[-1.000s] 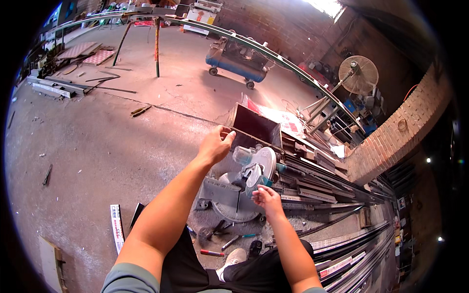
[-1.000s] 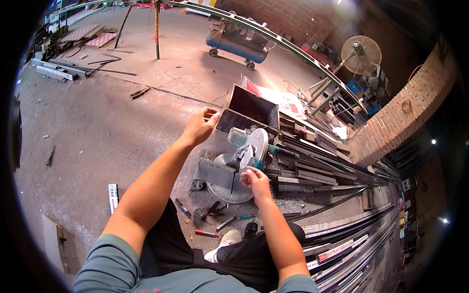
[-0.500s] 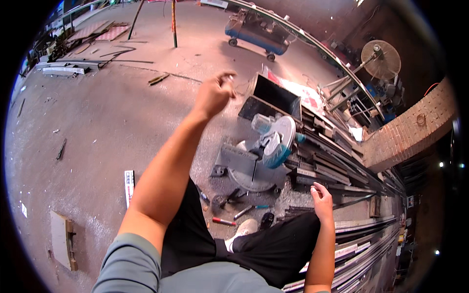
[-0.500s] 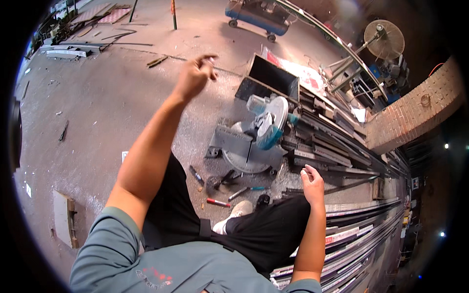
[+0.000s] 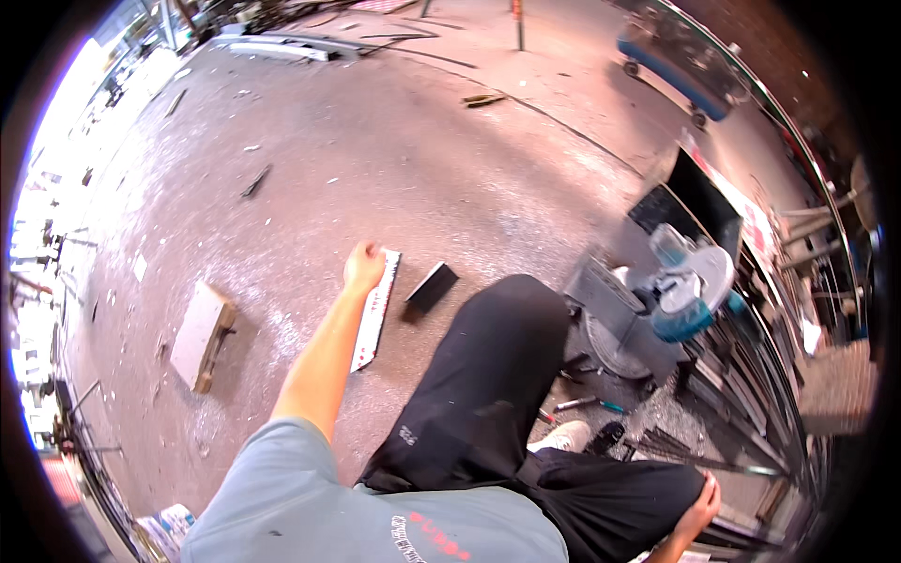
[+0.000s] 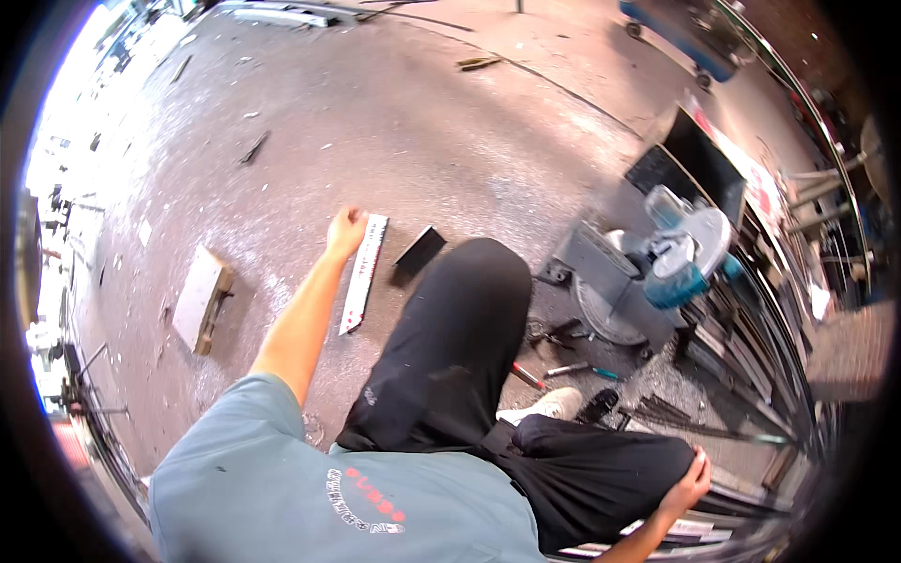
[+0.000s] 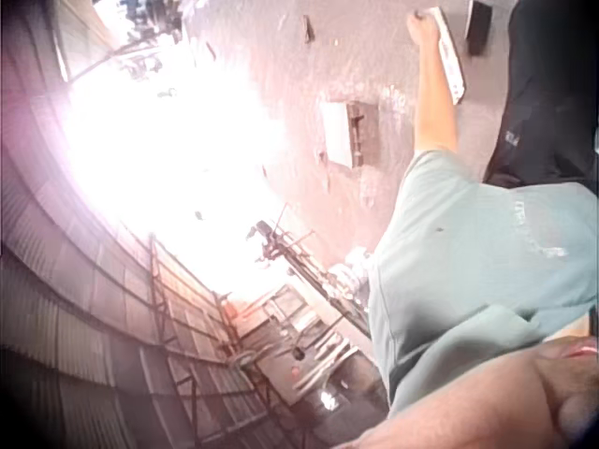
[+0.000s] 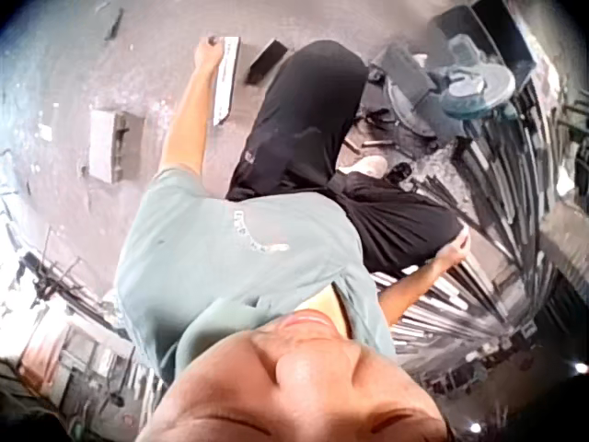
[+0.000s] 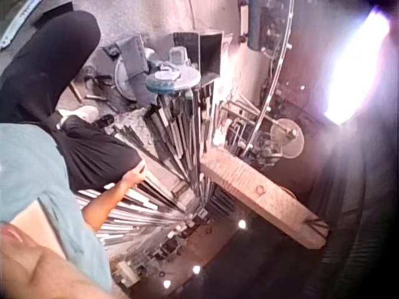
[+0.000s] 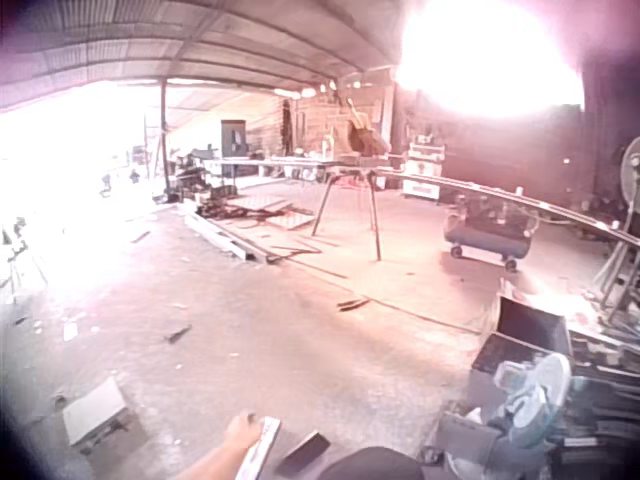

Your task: The person measures and marks a metal profile with a tape measure and marker, then uses a miter saw to cut it. They repeat this process for another piece, inspecting the cut edges and marking the pieces with a marker.

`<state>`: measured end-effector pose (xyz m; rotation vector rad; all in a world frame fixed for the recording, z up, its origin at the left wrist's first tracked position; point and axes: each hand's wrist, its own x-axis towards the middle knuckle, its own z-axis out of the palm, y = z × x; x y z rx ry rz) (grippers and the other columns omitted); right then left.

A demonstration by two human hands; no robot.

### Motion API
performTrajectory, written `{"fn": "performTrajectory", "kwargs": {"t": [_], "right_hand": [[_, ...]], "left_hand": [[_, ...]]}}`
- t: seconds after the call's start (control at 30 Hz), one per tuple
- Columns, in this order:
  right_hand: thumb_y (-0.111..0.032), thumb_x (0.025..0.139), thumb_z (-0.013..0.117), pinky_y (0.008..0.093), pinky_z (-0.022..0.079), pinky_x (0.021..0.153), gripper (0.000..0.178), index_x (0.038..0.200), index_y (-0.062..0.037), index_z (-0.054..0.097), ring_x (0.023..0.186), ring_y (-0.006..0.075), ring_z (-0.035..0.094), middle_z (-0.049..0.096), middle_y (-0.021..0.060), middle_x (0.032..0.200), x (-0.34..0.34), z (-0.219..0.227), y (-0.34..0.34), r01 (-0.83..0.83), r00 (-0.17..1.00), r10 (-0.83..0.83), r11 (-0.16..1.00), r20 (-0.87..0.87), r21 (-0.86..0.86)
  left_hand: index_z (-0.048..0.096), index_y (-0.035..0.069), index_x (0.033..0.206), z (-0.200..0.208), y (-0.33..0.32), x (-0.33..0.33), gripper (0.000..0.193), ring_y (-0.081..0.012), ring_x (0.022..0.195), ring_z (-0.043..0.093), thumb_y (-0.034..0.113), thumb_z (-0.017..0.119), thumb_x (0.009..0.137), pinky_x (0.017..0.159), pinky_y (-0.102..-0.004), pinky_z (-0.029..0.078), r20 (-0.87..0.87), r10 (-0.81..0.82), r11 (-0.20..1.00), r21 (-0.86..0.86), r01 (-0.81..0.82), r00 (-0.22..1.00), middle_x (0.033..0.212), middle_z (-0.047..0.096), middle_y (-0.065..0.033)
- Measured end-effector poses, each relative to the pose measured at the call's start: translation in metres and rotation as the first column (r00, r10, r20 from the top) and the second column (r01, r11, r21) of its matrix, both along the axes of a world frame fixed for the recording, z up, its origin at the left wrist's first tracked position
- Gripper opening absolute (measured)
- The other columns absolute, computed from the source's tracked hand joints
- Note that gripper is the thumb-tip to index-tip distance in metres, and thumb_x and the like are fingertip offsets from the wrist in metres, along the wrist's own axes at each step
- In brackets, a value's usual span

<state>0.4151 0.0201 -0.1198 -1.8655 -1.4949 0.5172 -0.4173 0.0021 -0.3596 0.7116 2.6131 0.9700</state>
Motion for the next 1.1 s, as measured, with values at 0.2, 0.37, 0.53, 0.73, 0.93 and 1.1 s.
{"fn": "performTrajectory", "kwargs": {"t": [0.2,0.37,0.53,0.73,0.93,1.1], "right_hand": [[-0.030,0.113,0.047,0.0348,0.047,0.103,0.044,0.117,0.0075,0.070,0.108,0.0220,0.063,0.072,0.0133,0.115,0.025,-0.003,0.009,0.041,0.999,-0.039,0.998,0.028,-0.048],[-0.029,0.113,0.049,0.0346,0.048,0.102,0.043,0.117,0.0077,0.070,0.108,0.0219,0.064,0.072,0.0133,0.115,0.014,0.001,0.013,0.041,0.999,-0.041,0.999,0.018,-0.031],[-0.029,0.113,0.049,0.0350,0.048,0.102,0.042,0.117,0.0081,0.070,0.108,0.0223,0.064,0.072,0.0139,0.115,0.001,0.004,0.025,0.003,0.999,-0.002,0.999,0.039,-0.039],[-0.033,0.110,0.053,0.0380,0.049,0.102,0.044,0.120,0.0056,0.072,0.108,0.0261,0.066,0.073,0.0169,0.116,-0.010,0.015,0.018,0.063,0.995,-0.057,0.995,0.083,-0.072],[-0.039,0.106,0.060,0.0417,0.052,0.097,0.048,0.121,0.0048,0.075,0.104,0.0324,0.068,0.076,0.0214,0.116,-0.050,0.043,0.011,0.142,0.977,-0.121,0.983,0.178,-0.113],[-0.037,0.106,0.060,0.0420,0.052,0.096,0.046,0.120,0.0048,0.075,0.103,0.0334,0.069,0.076,0.0222,0.114,-0.053,0.043,0.018,0.112,0.980,-0.092,0.988,0.177,-0.109]], "left_hand": [[0.060,0.006,0.140,-0.051,-0.107,0.040,0.057,-0.0428,0.127,0.061,0.038,0.072,0.093,0.105,-0.0511,0.050,-0.028,0.179,0.926,-0.333,-0.178,0.984,0.136,0.064,-0.0223],[0.061,0.006,0.134,-0.058,-0.059,0.097,0.050,-0.0425,0.123,0.059,0.024,0.074,0.090,0.107,-0.0502,0.049,-0.184,-0.107,0.987,-0.137,0.082,0.977,0.132,0.061,-0.0196],[0.054,0.002,0.144,-0.059,0.008,0.126,0.066,-0.0404,0.131,0.054,0.026,0.079,0.087,0.110,-0.0484,0.048,-0.097,-0.228,0.962,-0.174,0.209,0.969,0.139,0.057,-0.0190],[0.048,0.005,0.144,-0.065,0.056,0.129,0.075,-0.0374,0.133,0.055,0.032,0.085,0.084,0.109,-0.0492,0.048,0.028,-0.184,0.870,-0.461,0.176,0.983,0.136,0.059,-0.0171],[0.050,0.007,0.125,-0.074,0.059,0.144,0.062,-0.0356,0.128,0.060,0.028,0.089,0.082,0.105,-0.0475,0.052,0.018,-0.235,0.892,-0.392,0.223,0.972,0.129,0.063,-0.0166],[0.046,0.004,0.135,-0.082,0.053,0.156,0.068,-0.0376,0.124,0.062,0.029,0.085,0.085,0.102,-0.0469,0.054,0.039,-0.190,0.931,-0.311,0.193,0.981,0.129,0.062,-0.0201]]}}
